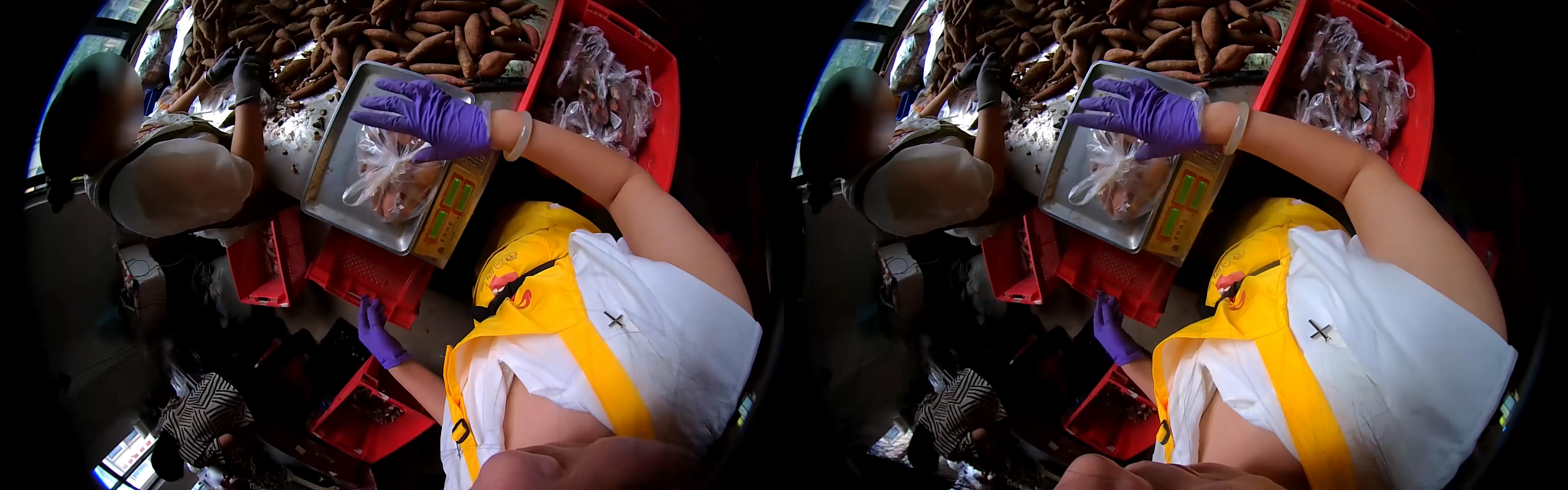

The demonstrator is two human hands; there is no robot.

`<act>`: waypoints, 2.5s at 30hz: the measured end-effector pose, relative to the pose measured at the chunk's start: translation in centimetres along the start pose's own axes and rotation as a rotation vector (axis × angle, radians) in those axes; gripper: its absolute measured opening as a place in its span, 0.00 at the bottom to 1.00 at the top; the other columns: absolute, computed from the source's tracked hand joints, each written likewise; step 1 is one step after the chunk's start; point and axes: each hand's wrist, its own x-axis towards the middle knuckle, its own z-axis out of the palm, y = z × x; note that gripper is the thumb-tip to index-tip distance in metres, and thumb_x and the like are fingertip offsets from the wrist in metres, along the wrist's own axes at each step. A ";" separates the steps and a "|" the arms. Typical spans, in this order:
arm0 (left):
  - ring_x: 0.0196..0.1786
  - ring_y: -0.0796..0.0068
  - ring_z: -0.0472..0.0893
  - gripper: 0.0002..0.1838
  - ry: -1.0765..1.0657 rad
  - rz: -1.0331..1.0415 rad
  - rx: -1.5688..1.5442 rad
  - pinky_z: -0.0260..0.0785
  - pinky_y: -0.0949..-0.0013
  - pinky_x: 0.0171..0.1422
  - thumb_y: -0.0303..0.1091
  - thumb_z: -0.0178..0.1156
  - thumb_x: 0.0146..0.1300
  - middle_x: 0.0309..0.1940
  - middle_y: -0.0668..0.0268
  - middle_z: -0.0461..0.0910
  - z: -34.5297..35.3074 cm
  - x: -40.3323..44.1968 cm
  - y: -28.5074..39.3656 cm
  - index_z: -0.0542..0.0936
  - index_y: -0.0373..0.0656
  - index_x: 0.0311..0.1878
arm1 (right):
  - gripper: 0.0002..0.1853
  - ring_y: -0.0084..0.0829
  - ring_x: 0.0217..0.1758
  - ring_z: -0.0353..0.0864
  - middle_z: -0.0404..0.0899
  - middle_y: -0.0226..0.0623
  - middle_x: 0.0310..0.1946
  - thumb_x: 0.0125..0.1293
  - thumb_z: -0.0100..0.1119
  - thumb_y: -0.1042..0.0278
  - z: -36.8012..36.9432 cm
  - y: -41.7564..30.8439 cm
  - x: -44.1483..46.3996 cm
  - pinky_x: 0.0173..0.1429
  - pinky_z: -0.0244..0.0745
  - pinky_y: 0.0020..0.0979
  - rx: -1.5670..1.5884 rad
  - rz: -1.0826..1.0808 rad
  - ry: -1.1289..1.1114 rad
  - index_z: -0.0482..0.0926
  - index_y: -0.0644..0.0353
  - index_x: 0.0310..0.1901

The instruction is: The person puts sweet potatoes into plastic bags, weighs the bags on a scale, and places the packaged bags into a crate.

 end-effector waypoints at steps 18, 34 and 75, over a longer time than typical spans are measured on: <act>0.56 0.66 0.76 0.18 0.016 0.492 0.158 0.69 0.66 0.63 0.32 0.48 0.72 0.54 0.56 0.78 12.5 -5.4 14.0 0.75 0.31 0.59 | 0.16 0.46 0.40 0.80 0.80 0.44 0.35 0.53 0.65 0.68 -6.6 2.8 -11.1 0.47 0.74 0.42 0.438 0.074 0.343 0.79 0.60 0.45; 0.53 0.51 0.79 0.24 -1.028 1.433 1.638 0.73 0.50 0.51 0.43 0.62 0.57 0.53 0.50 0.76 70.5 0.0 3.5 0.74 0.44 0.56 | 0.18 0.21 0.48 0.77 0.80 0.30 0.45 0.62 0.61 0.72 -26.4 3.0 -52.7 0.56 0.72 0.25 0.869 1.404 1.388 0.77 0.62 0.54; 0.56 0.56 0.72 0.30 -1.399 2.033 1.019 0.62 0.52 0.59 0.42 0.63 0.54 0.55 0.55 0.72 75.5 -24.3 -1.9 0.73 0.44 0.61 | 0.18 0.23 0.47 0.79 0.80 0.33 0.45 0.62 0.59 0.71 -22.5 -3.8 -51.9 0.54 0.74 0.26 0.731 1.553 1.892 0.76 0.66 0.54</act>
